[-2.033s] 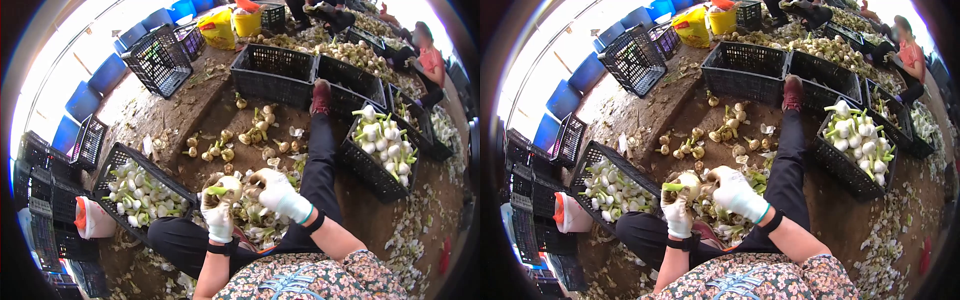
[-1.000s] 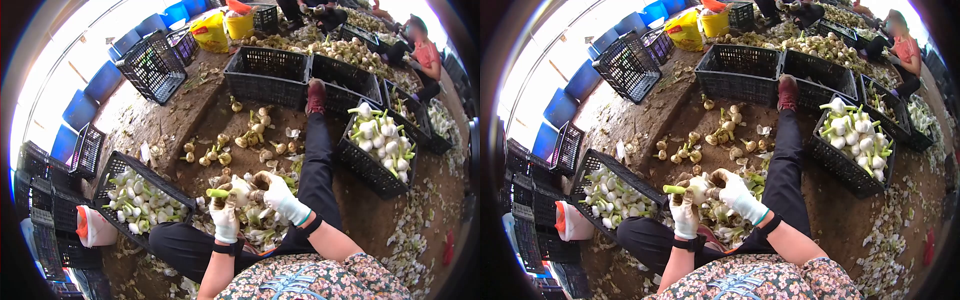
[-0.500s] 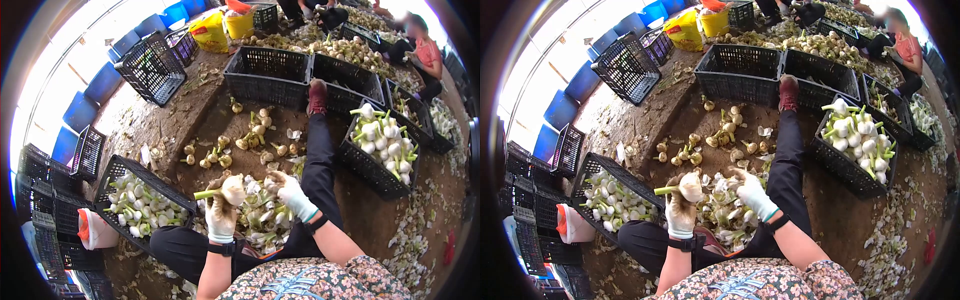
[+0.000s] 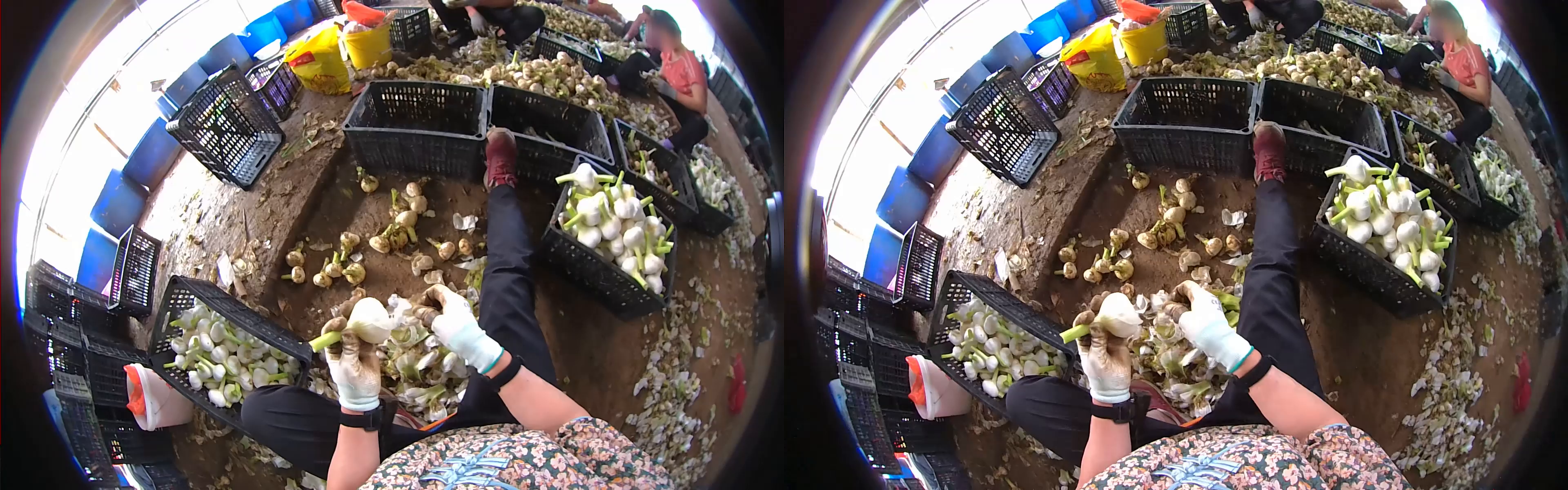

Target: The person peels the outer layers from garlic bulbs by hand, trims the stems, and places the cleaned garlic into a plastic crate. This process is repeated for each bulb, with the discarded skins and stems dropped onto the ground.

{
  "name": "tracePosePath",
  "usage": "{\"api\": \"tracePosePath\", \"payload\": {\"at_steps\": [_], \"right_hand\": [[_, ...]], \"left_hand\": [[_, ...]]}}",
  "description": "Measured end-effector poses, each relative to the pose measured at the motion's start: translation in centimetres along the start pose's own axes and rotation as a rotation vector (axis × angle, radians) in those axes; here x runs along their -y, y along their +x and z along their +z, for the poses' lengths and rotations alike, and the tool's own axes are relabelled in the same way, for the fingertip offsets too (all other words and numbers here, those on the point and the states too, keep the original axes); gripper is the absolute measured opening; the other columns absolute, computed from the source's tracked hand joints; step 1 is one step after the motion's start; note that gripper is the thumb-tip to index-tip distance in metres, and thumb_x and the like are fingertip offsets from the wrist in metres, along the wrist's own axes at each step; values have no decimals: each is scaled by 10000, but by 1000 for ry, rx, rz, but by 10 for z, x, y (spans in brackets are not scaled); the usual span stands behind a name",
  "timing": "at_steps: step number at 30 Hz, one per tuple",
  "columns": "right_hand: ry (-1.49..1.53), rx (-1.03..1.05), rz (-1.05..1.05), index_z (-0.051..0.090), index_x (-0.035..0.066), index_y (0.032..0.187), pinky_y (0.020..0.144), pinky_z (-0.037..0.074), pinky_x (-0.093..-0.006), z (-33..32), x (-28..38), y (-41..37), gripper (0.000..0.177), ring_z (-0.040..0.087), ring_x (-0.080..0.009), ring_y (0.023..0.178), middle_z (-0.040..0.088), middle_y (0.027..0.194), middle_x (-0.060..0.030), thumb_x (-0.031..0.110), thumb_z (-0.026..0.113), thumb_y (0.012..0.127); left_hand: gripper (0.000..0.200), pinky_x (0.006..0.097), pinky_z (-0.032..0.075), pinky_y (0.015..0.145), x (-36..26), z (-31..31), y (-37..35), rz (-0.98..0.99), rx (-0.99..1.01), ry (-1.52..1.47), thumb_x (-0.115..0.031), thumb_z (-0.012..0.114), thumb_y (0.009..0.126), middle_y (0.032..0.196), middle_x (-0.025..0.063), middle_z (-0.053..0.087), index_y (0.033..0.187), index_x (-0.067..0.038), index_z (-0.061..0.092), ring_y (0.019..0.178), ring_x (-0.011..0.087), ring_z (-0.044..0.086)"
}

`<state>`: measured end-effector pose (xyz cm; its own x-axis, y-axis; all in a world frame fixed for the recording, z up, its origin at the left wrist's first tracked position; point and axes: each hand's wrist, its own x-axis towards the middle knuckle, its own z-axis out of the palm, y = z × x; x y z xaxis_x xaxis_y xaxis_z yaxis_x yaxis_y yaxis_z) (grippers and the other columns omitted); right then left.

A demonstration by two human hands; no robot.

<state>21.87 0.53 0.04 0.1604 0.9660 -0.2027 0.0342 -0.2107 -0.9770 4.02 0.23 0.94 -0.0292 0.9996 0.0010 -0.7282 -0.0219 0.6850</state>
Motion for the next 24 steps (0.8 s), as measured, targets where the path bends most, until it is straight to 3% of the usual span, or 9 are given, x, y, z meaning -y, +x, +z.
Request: {"api": "tracePosePath", "payload": {"at_steps": [4, 7, 9, 11, 13, 14, 17, 20, 24], "right_hand": [[241, 114, -195, 614, 6, 1036, 817, 495, -269, 6, 18, -8, 182, 588, -101, 884, 643, 959, -43, 41, 697, 879], [131, 161, -226, 632, 3, 981, 793, 493, -263, 10, 16, -12, 114, 600, -92, 859, 648, 902, -35, 22, 680, 880], [319, 188, 42, 630, 2, 975, 763, 498, -265, 0, 14, -4, 88, 602, -100, 809, 647, 851, -30, 23, 651, 892], [384, -19, 98, 636, -45, 1014, 708, 525, -294, -7, -27, 13, 154, 653, -156, 774, 692, 885, -104, 38, 629, 885], [-277, 6, -118, 637, -49, 1120, 796, 533, -335, -21, -40, 14, 311, 689, -250, 885, 710, 976, -171, 89, 673, 844], [-198, 57, -155, 621, -36, 1204, 904, 504, -359, -19, -44, 17, 427, 664, -298, 1031, 688, 1083, -222, 106, 683, 806], [-166, 103, -230, 584, -34, 1149, 937, 475, -384, -1, -1, 3, 378, 624, -328, 1053, 660, 1091, -204, 77, 659, 796], [-48, 169, -77, 587, -31, 1111, 852, 489, -387, -5, 19, 3, 310, 645, -302, 985, 679, 1031, -200, 94, 662, 838], [65, 220, -171, 569, -42, 1017, 765, 477, -349, -12, 12, 9, 217, 580, -194, 825, 656, 909, -155, 102, 649, 875]], "left_hand": [[251, 378, 492, 944, 5, -7, 2, 106, 1, 207, -123, 654, 937, 1213, 53, 588, 1165, -84, 557, 1103, 208, 582], [252, 398, 493, 967, 7, 2, -1, 72, 21, 196, -160, 653, 938, 1228, 59, 592, 1165, -100, 563, 1129, 220, 584], [256, 440, 481, 1011, 0, 7, -1, -57, -58, -102, -200, 617, 954, 1280, 74, 592, 1193, -122, 570, 1187, 260, 570], [288, 559, 461, 1034, 0, -14, 12, -78, -34, -416, -226, 573, 964, 1324, 84, 597, 1242, -163, 610, 1251, 311, 529], [304, 532, 459, 1043, -5, -16, 17, -15, 10, -268, -202, 565, 973, 1349, 105, 574, 1271, -145, 577, 1261, 307, 522], [313, 493, 452, 1050, -2, -11, 16, 117, 33, -30, -164, 565, 982, 1362, 121, 555, 1292, -125, 536, 1263, 298, 521], [302, 396, 423, 1058, 20, -8, 8, 162, 81, 419, -69, 523, 996, 1392, 120, 511, 1296, -50, 488, 1246, 255, 512], [253, 377, 469, 998, 34, 8, 2, 121, 9, 368, -99, 574, 978, 1316, 112, 539, 1219, -58, 508, 1162, 233, 549], [274, 386, 425, 1046, 37, 10, 7, 34, 1, 387, -124, 533, 1004, 1342, 119, 520, 1268, -64, 488, 1210, 244, 518]]}}
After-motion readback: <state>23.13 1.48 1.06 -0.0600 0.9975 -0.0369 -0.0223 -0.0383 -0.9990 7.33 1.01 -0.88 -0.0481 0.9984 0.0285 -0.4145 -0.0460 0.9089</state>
